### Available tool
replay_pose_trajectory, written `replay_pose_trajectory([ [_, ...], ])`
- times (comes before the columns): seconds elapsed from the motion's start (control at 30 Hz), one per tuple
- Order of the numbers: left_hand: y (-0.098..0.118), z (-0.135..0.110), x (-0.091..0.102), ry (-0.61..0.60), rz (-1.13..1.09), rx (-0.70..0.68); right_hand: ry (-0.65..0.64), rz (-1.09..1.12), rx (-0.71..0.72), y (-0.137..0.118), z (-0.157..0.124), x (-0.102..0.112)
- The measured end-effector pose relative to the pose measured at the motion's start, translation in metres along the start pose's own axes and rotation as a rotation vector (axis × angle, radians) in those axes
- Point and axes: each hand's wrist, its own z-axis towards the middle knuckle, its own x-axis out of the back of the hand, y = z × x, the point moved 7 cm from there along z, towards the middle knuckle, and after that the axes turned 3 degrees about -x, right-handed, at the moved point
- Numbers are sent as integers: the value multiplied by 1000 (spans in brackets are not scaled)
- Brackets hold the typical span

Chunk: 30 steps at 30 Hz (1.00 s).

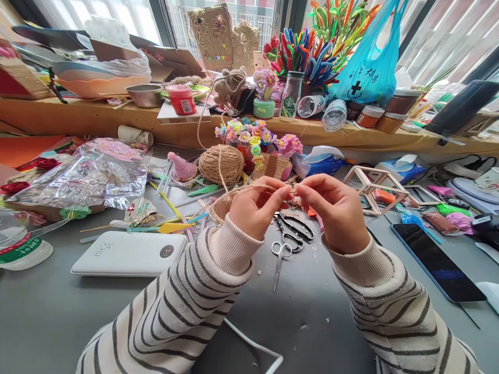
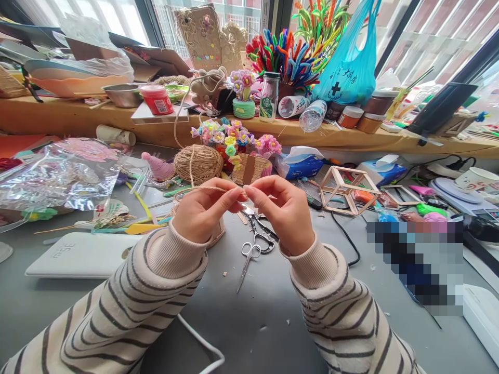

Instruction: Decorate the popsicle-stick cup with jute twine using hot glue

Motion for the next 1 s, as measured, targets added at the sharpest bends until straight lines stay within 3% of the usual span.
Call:
replay_pose_trajectory([
  [0.2, -2, 2, 4, 20, -15, 3, -23, 97, -15, 3, 2, 3],
  [0.57, 0, 1, 3, 2, -11, 11, -82, -178, 174, -20, -2, 1],
  [0.8, 3, 1, 3, 24, -29, 30, -30, -151, 117, -14, 1, 3],
  [1.0, 4, 1, 3, 21, -5, -3, -41, -254, 171, -14, 0, 0],
])
